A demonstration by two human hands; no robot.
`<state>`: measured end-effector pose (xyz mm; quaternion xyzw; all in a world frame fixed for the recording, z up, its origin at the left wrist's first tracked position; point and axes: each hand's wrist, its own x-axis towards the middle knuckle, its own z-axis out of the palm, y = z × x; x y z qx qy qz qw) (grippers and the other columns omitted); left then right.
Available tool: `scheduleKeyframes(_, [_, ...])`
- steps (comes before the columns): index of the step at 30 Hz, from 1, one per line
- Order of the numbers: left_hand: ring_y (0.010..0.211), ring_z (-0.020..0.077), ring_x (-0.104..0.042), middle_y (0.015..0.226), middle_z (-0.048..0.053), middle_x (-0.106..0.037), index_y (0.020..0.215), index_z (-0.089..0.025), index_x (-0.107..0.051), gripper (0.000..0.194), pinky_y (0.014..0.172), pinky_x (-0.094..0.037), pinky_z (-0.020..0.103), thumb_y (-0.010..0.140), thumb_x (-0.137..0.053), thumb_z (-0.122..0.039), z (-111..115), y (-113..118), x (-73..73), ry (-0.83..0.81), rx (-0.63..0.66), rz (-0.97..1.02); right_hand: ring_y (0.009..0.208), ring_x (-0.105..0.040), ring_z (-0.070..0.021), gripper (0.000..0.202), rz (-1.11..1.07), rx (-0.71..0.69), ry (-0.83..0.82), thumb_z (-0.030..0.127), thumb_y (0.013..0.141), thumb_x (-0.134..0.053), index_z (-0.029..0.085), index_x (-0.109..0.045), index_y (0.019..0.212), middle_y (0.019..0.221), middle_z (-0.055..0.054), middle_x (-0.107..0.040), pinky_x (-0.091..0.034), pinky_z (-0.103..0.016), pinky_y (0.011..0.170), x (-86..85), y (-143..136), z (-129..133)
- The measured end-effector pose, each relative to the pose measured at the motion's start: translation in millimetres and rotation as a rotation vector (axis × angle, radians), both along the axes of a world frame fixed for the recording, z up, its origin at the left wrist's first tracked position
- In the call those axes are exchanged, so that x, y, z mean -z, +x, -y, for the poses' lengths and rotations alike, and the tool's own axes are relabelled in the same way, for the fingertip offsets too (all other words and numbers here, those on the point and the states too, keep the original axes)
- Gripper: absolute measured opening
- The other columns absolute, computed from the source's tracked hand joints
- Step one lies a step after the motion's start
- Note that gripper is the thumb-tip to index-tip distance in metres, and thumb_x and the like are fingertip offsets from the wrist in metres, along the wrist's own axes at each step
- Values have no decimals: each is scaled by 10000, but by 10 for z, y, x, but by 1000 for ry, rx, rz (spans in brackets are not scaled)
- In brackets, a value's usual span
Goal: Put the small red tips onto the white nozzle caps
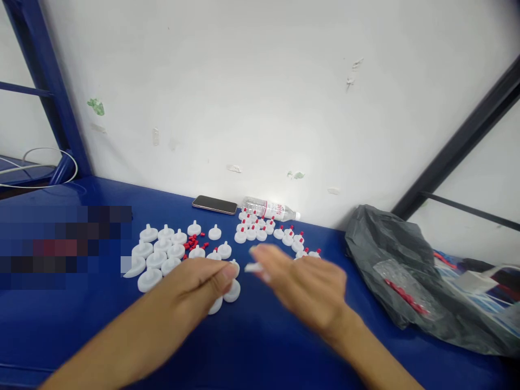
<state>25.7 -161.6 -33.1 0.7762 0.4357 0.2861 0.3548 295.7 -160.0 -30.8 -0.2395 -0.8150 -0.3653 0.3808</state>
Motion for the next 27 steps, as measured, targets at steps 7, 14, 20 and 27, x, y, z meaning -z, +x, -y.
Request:
scheduleKeyframes(7, [627, 212, -523, 688, -1, -613, 737, -290, -578, 548, 620, -382, 350, 1060, -414, -701, -369, -458, -201, 311, -401, -251, 489, -692, -84, 106, -292, 113, -78, 266, 1168, -769, 226, -799, 1262, 1052, -26, -931, -574, -262, 578, 42, 249, -261])
scheduleKeyframes(14, [842, 323, -760, 998, 86, -845, 1059, -331, -831, 515, 692, -442, 407, 1044, -352, -521, -695, -500, 153, 348, -365, -582, 554, -711, -93, 129, -262, 12, -260, 271, 1164, -765, 212, -797, 1275, 1094, -52, -922, -578, -249, 591, 183, 98, -231])
scheduleKeyframes(20, [880, 330, -780, 1085, 92, -859, 1201, -343, -839, 532, 704, -454, 407, 1083, -340, -484, -669, -556, 130, 374, -369, -592, 566, -722, -87, 157, -267, 40, -321, 314, 1192, -721, 227, -773, 1311, 1131, -52, -919, -571, -231, 584, 174, 143, -238])
scheduleKeyframes(27, [733, 271, -716, 943, 17, -855, 1119, -355, -839, 416, 717, -467, 383, 1102, -472, -549, -470, -459, -59, 454, -397, -390, 601, -795, -148, 372, -245, 137, -549, 581, 1219, -626, 249, -727, 1355, 912, 15, -891, -545, -268, 617, 261, 89, -216])
